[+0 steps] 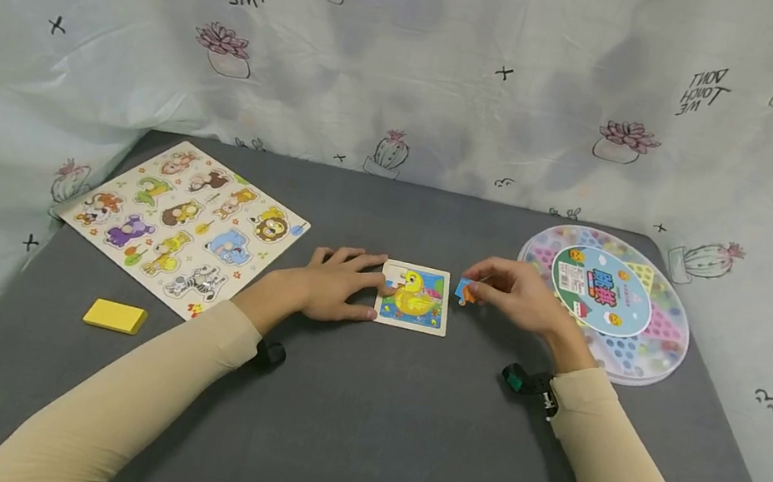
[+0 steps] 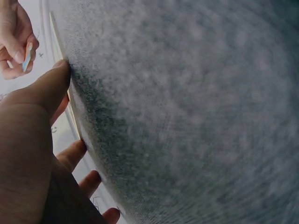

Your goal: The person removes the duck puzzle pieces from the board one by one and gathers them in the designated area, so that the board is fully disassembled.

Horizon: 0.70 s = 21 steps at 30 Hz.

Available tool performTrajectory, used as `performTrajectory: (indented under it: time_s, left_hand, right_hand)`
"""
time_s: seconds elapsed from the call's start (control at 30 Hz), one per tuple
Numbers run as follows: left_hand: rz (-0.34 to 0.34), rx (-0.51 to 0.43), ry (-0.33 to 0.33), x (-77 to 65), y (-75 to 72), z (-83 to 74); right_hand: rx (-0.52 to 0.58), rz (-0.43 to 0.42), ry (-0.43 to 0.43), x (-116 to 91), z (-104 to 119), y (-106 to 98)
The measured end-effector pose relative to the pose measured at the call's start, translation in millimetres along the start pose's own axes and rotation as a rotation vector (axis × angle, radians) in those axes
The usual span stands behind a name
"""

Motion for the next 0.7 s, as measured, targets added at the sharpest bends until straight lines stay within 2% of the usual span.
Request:
performTrajectory:
  time_s: [0.33,0.7]
  left_hand:
    - [-0.013,-0.012,0.014,-1.5,-4.0,-3.5]
    - [0.015,-0.02,0.008,-4.2,-1.6,-2.6]
  right_hand:
    - [-0.039,0.021,-0.008,-6.7,-7.5,-0.2]
    - [-0.076,0.052,0.025,2.3,-14.3,10.5]
Point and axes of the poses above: each hand's wrist, its own x-axis towards the middle knuckle, its own y-axis out of the palm, z = x × y, the point moved 7 cm from there along x, towards the middle knuckle, and after that the axes turned 12 degrees about x, right-handed, at the moved point
